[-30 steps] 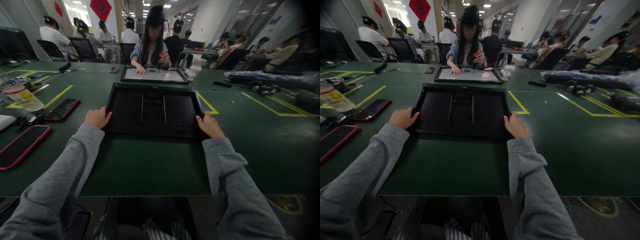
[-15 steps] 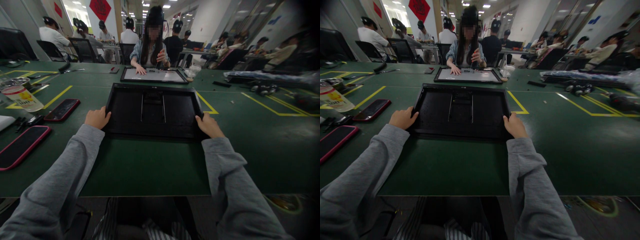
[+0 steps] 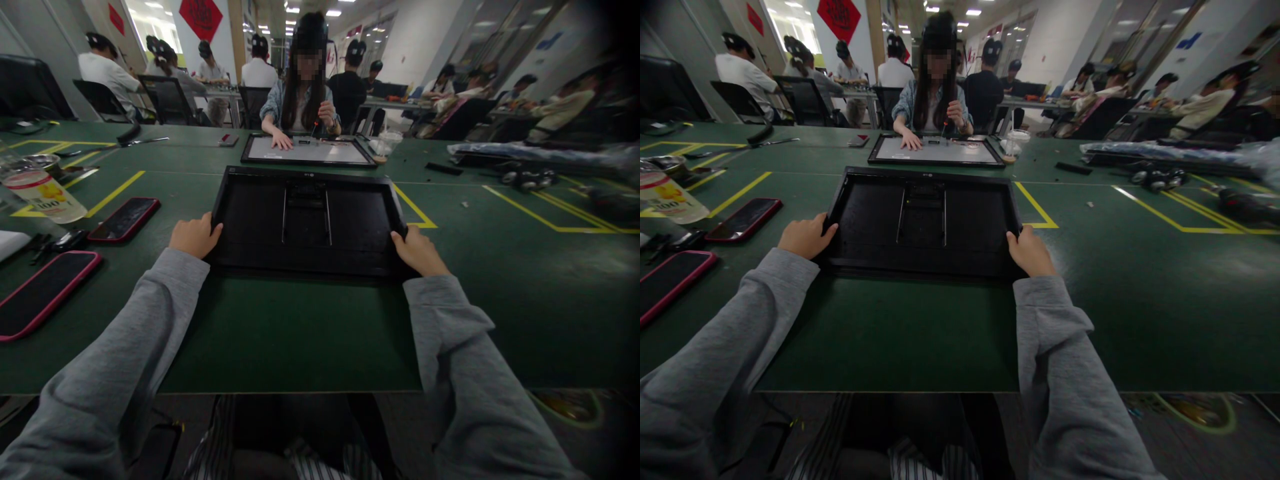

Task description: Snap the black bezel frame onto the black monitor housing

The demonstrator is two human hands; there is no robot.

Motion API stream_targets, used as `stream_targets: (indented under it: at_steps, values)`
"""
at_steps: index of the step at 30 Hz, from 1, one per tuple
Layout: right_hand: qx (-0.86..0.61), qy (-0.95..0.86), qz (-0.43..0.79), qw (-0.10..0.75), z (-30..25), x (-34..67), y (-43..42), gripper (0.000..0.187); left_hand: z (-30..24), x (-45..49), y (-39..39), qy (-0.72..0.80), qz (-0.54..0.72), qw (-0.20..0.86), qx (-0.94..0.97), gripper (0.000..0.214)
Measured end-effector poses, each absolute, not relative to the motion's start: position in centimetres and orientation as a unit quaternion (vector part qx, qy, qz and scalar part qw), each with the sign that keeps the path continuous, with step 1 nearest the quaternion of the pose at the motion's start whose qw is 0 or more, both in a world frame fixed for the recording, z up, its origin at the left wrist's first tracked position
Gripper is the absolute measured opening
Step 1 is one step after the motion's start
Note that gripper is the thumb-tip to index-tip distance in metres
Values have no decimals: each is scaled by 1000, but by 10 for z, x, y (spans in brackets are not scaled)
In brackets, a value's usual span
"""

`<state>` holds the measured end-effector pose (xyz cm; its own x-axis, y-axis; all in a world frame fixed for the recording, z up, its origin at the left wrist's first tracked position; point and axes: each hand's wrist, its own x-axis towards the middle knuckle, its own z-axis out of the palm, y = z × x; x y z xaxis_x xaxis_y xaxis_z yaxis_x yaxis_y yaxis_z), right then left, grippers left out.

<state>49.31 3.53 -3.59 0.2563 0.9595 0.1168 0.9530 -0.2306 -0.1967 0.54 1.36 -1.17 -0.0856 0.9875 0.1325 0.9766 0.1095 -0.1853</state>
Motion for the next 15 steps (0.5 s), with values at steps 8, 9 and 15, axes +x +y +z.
stream_targets:
  at_steps: [8,9,15]
  values:
    - [-787,-606,13,111,-36,493,37,64,-14,4,14,-733,22,118,-670,63]
    - [-787,-607,14,112,-36,493,36,64,-14,4,14,-733,23,119,-669,63]
    - [-787,-607,17,114,-35,493,36,63,-14,4,15,-733,27,118,-669,63]
